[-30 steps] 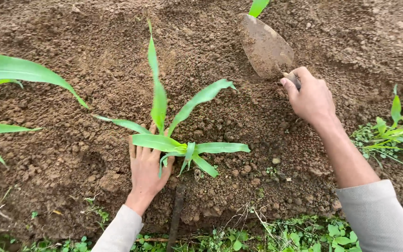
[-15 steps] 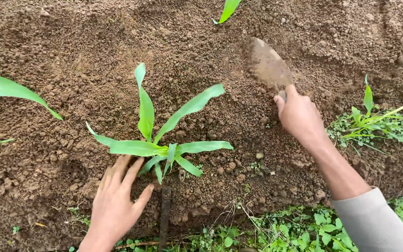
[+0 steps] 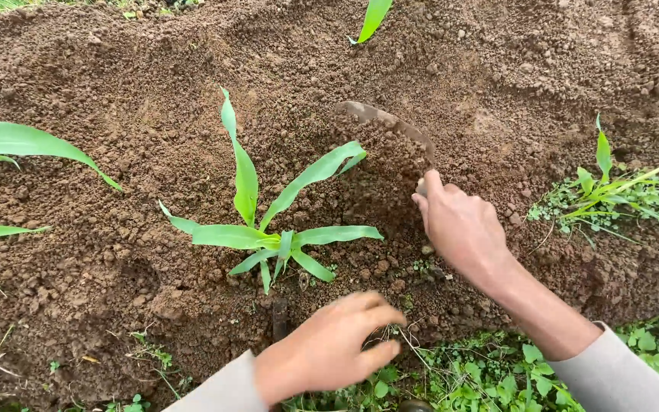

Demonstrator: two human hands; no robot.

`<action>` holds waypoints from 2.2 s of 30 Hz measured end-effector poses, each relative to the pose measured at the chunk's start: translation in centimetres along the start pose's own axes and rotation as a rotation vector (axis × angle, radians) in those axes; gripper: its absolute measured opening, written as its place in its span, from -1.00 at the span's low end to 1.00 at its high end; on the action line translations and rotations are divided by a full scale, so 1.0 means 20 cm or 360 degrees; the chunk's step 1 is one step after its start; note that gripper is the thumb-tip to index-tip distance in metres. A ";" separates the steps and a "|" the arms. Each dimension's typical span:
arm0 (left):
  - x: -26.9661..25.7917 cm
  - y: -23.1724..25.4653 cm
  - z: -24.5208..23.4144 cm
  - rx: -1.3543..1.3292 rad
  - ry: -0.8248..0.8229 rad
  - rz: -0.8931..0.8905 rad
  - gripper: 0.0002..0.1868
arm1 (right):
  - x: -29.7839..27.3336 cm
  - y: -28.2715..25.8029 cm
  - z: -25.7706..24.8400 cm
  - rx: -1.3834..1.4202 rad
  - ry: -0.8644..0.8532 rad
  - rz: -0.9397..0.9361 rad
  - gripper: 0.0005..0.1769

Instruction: The person uses a hand trowel to loosen soil around small corn plants and removes surrounding weeds by hand. The person repeatedly digs into the soil, pulls out unwanted plants, and pats the earth around the base of the corn seedlings.

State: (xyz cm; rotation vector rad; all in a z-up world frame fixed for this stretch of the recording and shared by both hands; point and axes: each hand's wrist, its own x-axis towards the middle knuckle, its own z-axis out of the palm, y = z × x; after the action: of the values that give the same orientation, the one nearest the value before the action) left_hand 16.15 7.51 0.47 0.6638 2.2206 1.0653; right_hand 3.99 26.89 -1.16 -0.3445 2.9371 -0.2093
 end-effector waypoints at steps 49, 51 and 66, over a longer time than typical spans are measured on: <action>0.00 -0.62 0.15 0.2001 0.0421 0.0168 -0.55 | 0.31 0.47 0.04 0.0600 0.0263 0.0254 -0.63; -0.04 -0.66 0.16 0.1995 0.0468 0.0089 -0.50 | 0.30 0.46 0.03 0.0634 0.0241 0.0305 -0.64; -0.22 -0.59 0.04 0.0336 0.0997 -0.0633 -0.54 | 0.29 0.44 0.02 0.0675 0.0218 0.0312 -0.62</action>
State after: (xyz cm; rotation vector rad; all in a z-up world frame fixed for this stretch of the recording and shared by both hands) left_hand 17.59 -1.44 -8.27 -0.0687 2.8635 0.9162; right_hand -3.46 33.98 -3.84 0.0206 2.9244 -0.8363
